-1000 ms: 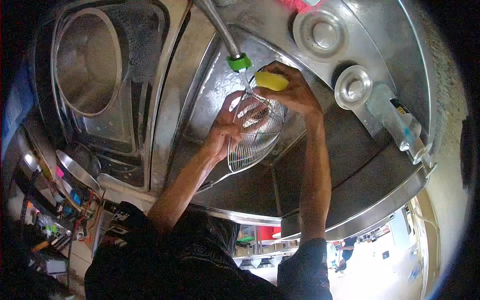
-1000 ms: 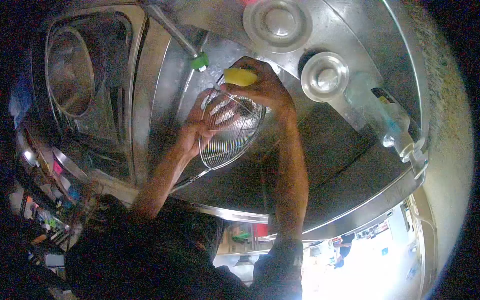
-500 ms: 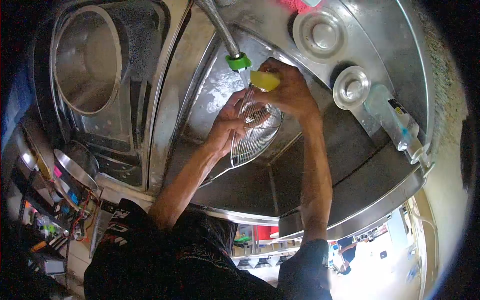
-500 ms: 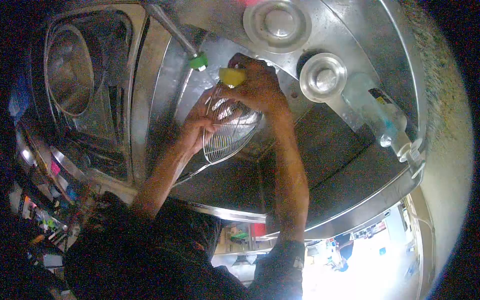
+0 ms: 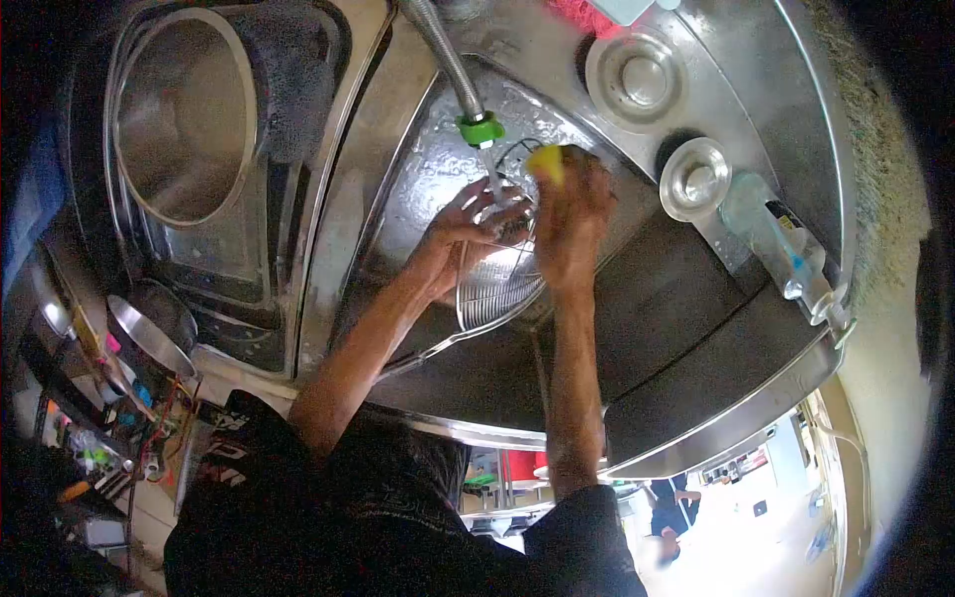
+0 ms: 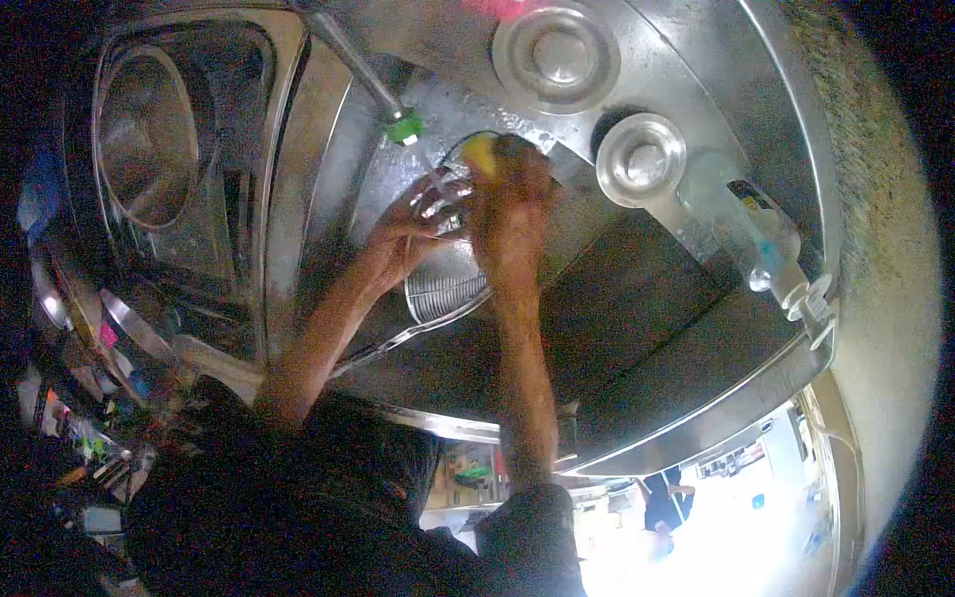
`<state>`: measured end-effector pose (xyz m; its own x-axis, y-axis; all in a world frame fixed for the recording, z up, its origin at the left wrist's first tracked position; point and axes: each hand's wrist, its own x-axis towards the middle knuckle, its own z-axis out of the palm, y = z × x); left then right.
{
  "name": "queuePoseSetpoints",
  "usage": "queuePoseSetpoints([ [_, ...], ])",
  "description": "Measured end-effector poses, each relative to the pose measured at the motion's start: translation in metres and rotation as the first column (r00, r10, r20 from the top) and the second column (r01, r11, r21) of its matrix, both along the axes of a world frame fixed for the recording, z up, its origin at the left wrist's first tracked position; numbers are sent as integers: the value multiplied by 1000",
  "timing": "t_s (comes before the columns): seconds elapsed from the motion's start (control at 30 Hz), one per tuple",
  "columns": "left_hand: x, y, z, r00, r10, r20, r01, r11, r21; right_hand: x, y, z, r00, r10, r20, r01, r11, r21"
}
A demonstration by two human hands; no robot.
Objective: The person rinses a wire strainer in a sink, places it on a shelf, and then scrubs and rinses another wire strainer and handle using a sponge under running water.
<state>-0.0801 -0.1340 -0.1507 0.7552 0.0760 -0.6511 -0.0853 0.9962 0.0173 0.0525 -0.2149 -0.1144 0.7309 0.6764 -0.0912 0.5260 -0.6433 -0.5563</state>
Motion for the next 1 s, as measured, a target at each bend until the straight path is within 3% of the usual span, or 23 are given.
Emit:
queuePoseSetpoints([
  [0.03, 0, -3, -1, 997, -70, 16, 71, 997, -22, -4, -15, -16, 1000, 1, -2, -1, 1000, 0],
  [0.1, 7, -6, -1, 989, -139, 51, 141, 989, -37, -8, -70, -69, 988, 20, 150, 4, 987, -159],
  [0.13, 8, -9, -6, 961, -263, 81, 253, 961, 112, -7, -94, -86, 960, -264, -91, 260, 964, -48],
  [0.17, 5, -14, -11, 921, -382, 82, 350, 900, 259, -11, -112, -96, 897, -375, -235, 380, 925, -26],
  [0.2, 6, -25, -18, 959, -278, 52, 254, 927, 277, -15, -129, -106, 800, -477, -364, 507, 862, -15],
  [0.23, -2, -32, -24, 959, -279, 45, 257, 929, 265, -20, -145, -106, 760, -518, -391, 552, 833, -30],
  [0.3, -1, -37, -40, 898, -383, -214, 438, 821, 367, -6, -179, -112, 728, -558, -399, 601, 799, -22],
  [0.33, -10, -38, -48, 927, -279, -251, 348, 889, 298, 6, -199, -118, 241, -710, -662, 776, 551, -307],
  [0.37, -16, -36, -56, 929, -274, -247, 343, 888, 306, -4, -215, -129, -44, -692, -721, 769, 437, -467],
  [0.4, -22, -36, -67, 908, -292, -301, 359, 912, 199, -14, -231, -139, -326, -649, -687, 707, 315, -634],
  [0.43, -31, -37, -78, 881, -317, -350, 367, 926, 84, -40, -253, -150, -239, -542, -806, 732, 445, -516],
  [0.47, -37, -37, -77, 938, -277, -207, 316, 931, 186, -53, -260, -149, -151, -417, -896, 744, 549, -381],
  [0.57, -42, -27, -82, 940, -274, -201, 300, 948, 110, -61, -286, -145, -215, -459, -862, 795, 430, -428],
  [0.6, -40, -24, -76, 917, -290, -274, 342, 926, 162, -61, -300, -142, -224, -460, -859, 792, 428, -436],
  [0.63, -32, -17, -73, 916, -287, -280, 342, 924, 170, -54, -312, -143, 325, -594, -736, 699, 675, -236],
  [0.7, -22, -9, -71, 775, -437, -457, 574, 788, 221, -49, -304, -140, 775, -476, -415, 458, 876, -151],
  [0.73, -10, -7, -79, 562, -482, -672, 796, 535, 283, -33, -279, -115, 730, -546, -411, 496, 837, -232],
  [0.8, -5, -11, -118, 510, -420, -751, 858, 309, 410, -2, -239, -75, 643, -673, -365, 561, 739, -372],
  [0.87, -22, -32, -170, 609, -419, -673, 793, 294, 534, 6, -230, -75, 604, -693, -393, 607, 720, -336],
  [1.0, -24, -38, -226, 842, -342, -417, 536, 451, 714, 1, -226, -86, 603, -653, -458, 639, 739, -212],
])
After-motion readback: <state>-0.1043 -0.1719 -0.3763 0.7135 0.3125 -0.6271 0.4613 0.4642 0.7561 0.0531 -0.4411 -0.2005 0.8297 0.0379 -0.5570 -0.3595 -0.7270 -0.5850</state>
